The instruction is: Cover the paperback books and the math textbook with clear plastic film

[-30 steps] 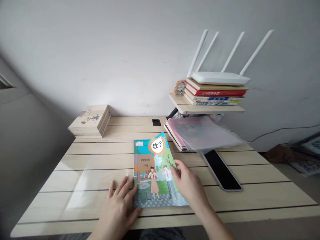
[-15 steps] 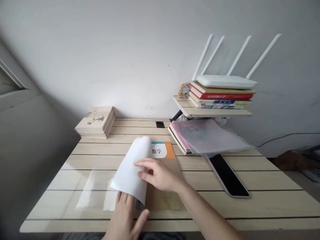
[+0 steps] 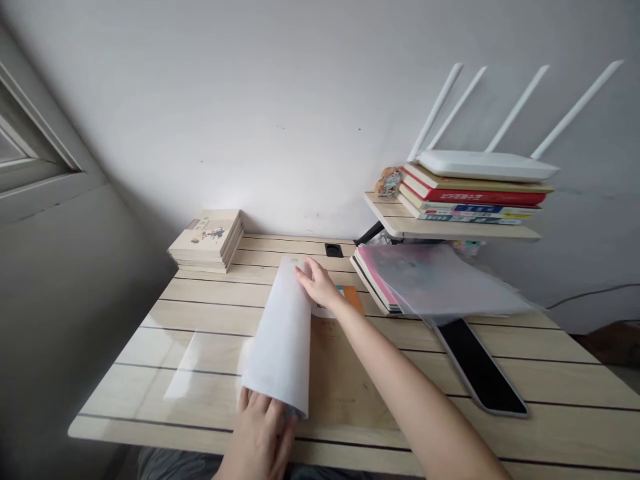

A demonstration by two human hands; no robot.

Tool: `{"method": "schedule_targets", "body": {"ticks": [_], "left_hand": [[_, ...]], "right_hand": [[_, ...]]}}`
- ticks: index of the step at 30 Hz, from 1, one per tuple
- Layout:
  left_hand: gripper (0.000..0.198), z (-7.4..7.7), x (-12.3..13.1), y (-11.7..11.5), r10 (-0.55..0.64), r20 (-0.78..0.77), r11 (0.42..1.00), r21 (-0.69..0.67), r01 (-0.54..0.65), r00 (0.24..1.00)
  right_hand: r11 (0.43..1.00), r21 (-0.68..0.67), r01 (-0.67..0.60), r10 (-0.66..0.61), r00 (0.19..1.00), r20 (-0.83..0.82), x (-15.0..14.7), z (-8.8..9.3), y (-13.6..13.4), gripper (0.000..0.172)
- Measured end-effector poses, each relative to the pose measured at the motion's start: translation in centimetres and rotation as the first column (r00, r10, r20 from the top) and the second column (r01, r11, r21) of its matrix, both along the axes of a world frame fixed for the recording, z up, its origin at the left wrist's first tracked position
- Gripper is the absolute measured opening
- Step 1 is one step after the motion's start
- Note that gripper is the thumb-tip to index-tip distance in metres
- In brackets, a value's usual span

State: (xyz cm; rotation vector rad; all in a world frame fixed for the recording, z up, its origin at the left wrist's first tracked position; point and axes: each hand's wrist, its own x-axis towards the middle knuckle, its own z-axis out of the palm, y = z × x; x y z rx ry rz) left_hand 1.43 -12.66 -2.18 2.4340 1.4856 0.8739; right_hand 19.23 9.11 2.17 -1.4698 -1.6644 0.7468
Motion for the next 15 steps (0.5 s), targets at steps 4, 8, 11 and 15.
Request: {"method": "schedule_targets", "body": {"ticks": [4,8,11,15], "left_hand": [[0.03,0.4,-1.5,0.7,-0.063,-0.139,0.994,0.079,0.074,0.988],[0.037,1.6,-4.8,2.6,0.066,-0.264,0.997,0.065,-0.051,0.962],[0.034,2.9,-7.3,4.9,0.205,-0.346,0.978,0.035,-0.206,0.915],[0.026,4.3,-8.2,8.2,0.264,-0.395,0.961,0.024,-0.277,0.88]], "right_hand": [[0.989,-0.041,-0.144,0.141,0.988,-0.063,-0.4,0.0,2.4,0.04],[0.976,0.013,-0.218,0.219,0.976,-0.008,-1.5,0.2,3.1,0.032],[0.971,0.0,-0.237,0.232,0.95,0.209,-3.2,0.6,3.0,0.026],[0.96,-0.046,-0.277,0.274,0.887,0.371,-6.0,1.2,2.3,0.016]]}}
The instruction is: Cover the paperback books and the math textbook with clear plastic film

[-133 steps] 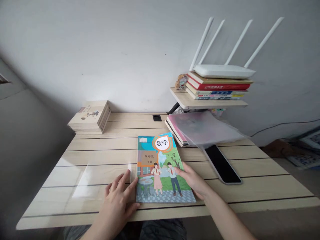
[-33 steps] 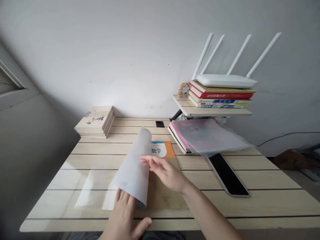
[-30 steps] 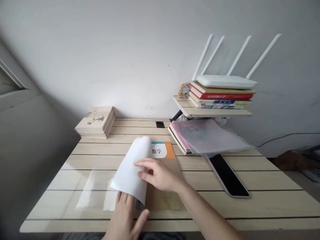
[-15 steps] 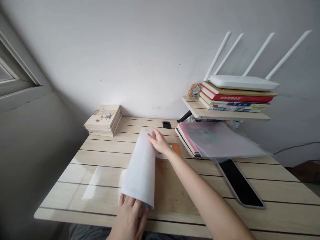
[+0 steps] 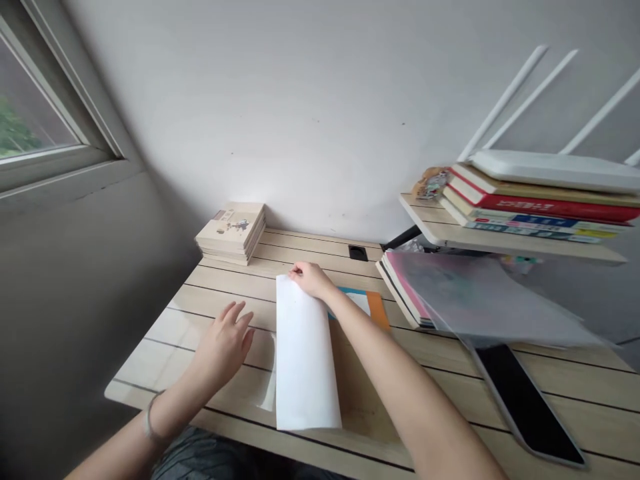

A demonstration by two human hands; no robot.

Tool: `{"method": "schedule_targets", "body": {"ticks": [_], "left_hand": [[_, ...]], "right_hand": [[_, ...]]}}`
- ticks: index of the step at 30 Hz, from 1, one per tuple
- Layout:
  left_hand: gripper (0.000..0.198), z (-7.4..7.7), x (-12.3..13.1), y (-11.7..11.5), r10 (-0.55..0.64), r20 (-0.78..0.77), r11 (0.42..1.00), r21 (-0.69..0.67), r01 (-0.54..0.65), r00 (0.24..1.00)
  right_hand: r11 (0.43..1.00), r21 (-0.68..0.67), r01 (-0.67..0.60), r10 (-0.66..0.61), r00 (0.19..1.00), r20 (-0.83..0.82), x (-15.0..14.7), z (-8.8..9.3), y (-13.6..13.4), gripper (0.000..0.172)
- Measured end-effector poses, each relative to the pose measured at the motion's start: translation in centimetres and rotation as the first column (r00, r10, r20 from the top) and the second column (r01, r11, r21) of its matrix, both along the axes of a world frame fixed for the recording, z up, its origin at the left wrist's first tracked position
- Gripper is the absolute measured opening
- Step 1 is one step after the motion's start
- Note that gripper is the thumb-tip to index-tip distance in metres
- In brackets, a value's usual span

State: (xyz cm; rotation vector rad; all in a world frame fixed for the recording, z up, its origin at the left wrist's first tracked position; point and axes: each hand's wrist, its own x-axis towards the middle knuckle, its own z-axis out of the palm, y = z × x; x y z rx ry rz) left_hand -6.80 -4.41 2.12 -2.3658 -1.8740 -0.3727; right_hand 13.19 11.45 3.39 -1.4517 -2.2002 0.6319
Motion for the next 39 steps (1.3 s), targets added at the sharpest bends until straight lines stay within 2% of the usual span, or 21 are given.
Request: {"method": "schedule_targets", "body": {"ticks": [5,8,12,18,24,28,33,39], "left_hand": [[0.026,0.8,1.5,2.4,0.1,-0.043,0.982,-0.158,-0.105,0.994],[0.026,1.2,2.0,2.6,0.156,-0.077,0.964,-0.203,-0.169,0.985],[0.028,1.7,2.2,2.7,0.162,-0.125,0.955,-0.232,-0.187,0.979],[0.045,1.1,2.7,3.2,0.191,-0.193,0.95,-0.211,-0.231,0.962],[0.036,0.0,2.8,3.1,0.211,-0.188,0.96,-0.143,-0.24,0.959],[0.031,-0.5,2.2,3.1,0.204,-0.133,0.968,-0.12,-0.22,0.97],[0.028,-0.7,1.8,3.3,0.216,-0.08,0.97,-0.097,-0.224,0.973],[0.027,-0.7,1.9,3.5,0.205,-0.089,0.969,-0.122,-0.215,0.975]], "right_hand": [[0.998,0.022,-0.062,0.057,0.984,0.17,-2.2,0.1,-0.9,0.015],[0.997,0.023,-0.077,0.069,0.965,0.254,-2.6,-0.1,-1.0,0.016],[0.997,0.01,-0.071,0.064,0.948,0.313,-3.0,-0.5,-0.9,0.016],[0.998,0.01,-0.066,0.058,0.935,0.35,-3.5,-0.9,-0.9,0.015],[0.997,0.016,-0.076,0.065,0.925,0.373,-3.5,-1.4,-0.8,0.016],[0.997,0.024,-0.08,0.065,0.921,0.385,-3.4,-1.3,-0.8,0.015],[0.997,0.026,-0.072,0.056,0.916,0.397,-3.4,-1.0,-0.9,0.016],[0.997,0.025,-0.072,0.056,0.916,0.398,-3.6,-0.6,-1.2,0.016]]}}
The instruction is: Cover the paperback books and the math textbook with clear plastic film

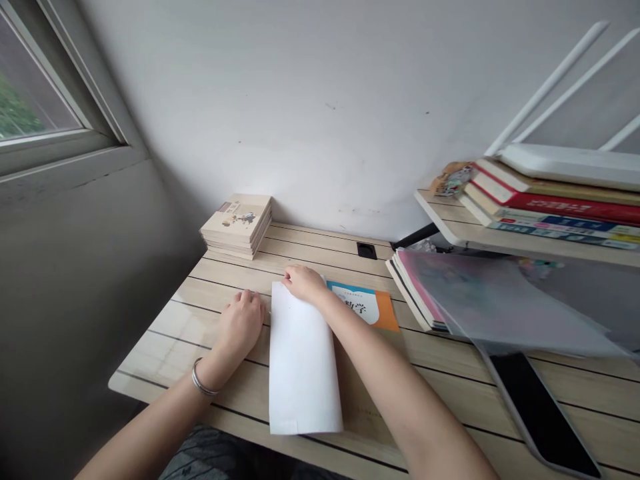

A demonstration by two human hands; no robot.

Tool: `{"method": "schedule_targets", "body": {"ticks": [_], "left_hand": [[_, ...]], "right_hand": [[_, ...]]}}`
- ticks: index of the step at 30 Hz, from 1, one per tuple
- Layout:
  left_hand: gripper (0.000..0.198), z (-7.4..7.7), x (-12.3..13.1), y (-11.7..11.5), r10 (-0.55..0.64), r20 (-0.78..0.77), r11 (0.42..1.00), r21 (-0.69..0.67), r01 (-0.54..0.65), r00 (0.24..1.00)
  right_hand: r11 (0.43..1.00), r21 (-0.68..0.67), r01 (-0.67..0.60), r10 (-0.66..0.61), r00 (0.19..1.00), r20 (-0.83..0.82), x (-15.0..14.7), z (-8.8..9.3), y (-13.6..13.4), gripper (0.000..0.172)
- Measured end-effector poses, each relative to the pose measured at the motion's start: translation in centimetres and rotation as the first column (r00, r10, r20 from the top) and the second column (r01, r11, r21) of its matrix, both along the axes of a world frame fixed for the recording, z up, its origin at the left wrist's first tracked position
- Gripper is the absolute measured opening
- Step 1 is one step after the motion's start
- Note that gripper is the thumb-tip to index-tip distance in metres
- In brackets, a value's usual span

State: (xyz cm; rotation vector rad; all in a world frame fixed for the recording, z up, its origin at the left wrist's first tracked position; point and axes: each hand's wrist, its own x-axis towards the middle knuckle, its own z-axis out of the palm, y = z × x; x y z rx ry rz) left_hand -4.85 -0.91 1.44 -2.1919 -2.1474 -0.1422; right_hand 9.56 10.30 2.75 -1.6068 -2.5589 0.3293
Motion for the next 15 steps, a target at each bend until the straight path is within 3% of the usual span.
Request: {"method": "schedule_targets", "body": {"ticks": [15], "left_hand": [[0.028,0.0,-1.2,0.4,0.015,0.131,0.999,0.041,-0.021,0.991]], "right_hand": [[0.999,0.048,0.022,-0.022,1.0,0.015,-1.3,-0.9,0.7,0.018]]}}
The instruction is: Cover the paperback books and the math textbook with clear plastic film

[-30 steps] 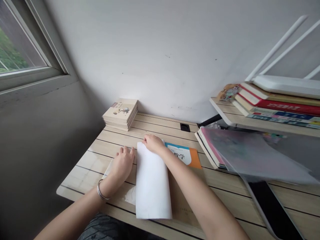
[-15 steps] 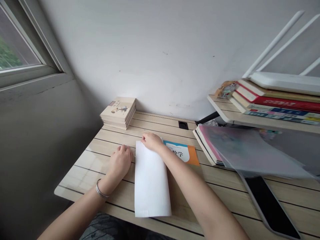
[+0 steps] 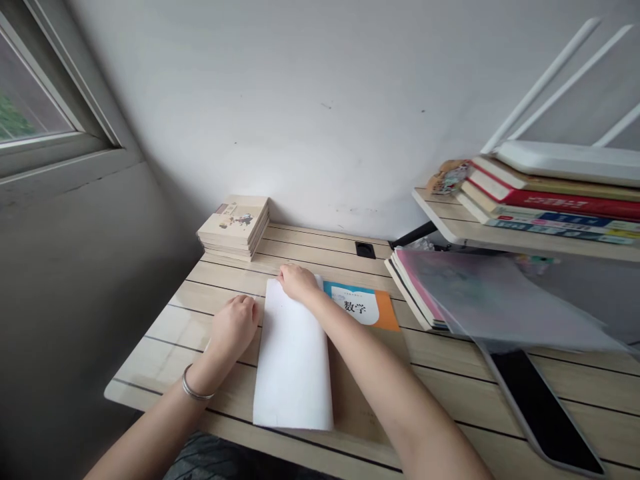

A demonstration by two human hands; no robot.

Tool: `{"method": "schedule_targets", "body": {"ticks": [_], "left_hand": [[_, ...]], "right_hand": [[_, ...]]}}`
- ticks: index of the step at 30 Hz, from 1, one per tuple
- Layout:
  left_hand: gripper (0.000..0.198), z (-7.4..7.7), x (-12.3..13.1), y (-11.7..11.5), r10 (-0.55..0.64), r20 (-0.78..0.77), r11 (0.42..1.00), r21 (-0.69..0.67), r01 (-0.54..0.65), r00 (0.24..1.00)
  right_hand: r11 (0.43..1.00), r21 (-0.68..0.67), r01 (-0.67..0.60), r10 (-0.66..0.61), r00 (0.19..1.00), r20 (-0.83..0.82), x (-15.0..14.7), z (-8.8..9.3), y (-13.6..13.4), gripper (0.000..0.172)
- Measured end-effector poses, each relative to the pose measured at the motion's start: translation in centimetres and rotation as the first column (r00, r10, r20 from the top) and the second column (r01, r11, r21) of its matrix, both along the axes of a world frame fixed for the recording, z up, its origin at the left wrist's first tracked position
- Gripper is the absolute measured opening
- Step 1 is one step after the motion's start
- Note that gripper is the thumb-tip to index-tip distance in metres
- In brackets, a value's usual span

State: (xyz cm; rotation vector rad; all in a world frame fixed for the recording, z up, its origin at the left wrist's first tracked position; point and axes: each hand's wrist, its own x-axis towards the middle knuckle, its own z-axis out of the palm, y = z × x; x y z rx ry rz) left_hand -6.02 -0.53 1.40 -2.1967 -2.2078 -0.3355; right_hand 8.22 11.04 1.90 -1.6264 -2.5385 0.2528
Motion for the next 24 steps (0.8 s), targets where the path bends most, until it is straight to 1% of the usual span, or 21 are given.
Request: {"method": "schedule_targets", "body": {"ticks": [9,12,14,16,17,19,20,22,24], "left_hand": [[0.021,-0.2,-0.3,-0.2,-0.072,-0.009,0.997,-0.01,0.072,0.997],[0.028,0.1,-0.2,-0.4,-0.115,-0.01,0.993,-0.027,0.115,0.993],[0.026,0.4,-0.2,-0.4,-0.133,-0.018,0.99,-0.056,0.132,0.991],[0.025,0.6,-0.1,-0.5,-0.13,-0.023,0.989,-0.074,0.128,0.991],[0.024,0.7,-0.1,-0.5,-0.128,-0.02,0.989,-0.074,0.126,0.992],[0.024,0.7,-0.1,-0.5,-0.133,-0.012,0.989,-0.061,0.132,0.991],[0.023,0.6,-0.2,-0.5,-0.137,-0.01,0.989,-0.053,0.137,0.99],[0.023,0.4,-0.3,-0.5,-0.138,-0.014,0.99,-0.046,0.137,0.99],[0.023,0.2,-0.4,-0.4,-0.129,-0.022,0.991,-0.049,0.128,0.991]], "right_hand": [[0.995,0.077,0.06,-0.063,0.997,0.035,-1.7,-0.4,0.1,0.022],[0.993,0.098,0.062,-0.066,0.997,0.038,-1.9,-0.1,-0.1,0.022],[0.988,0.144,0.046,-0.048,0.999,0.008,-1.6,0.5,-0.9,0.021],[0.979,0.199,-0.033,0.047,0.997,-0.066,-1.0,1.2,-2.6,0.021],[0.97,0.221,-0.103,0.13,0.985,-0.113,-0.5,1.6,-3.9,0.022],[0.929,0.237,-0.283,0.328,0.927,-0.179,0.5,2.1,-7.1,0.025],[0.904,0.236,-0.357,0.405,0.892,-0.2,1.1,2.2,-8.9,0.028],[0.87,0.202,-0.45,0.488,0.843,-0.225,2.1,2.0,-12.5,0.035],[0.825,0.162,-0.541,0.564,0.805,-0.185,2.9,1.4,-15.3,0.048]]}}
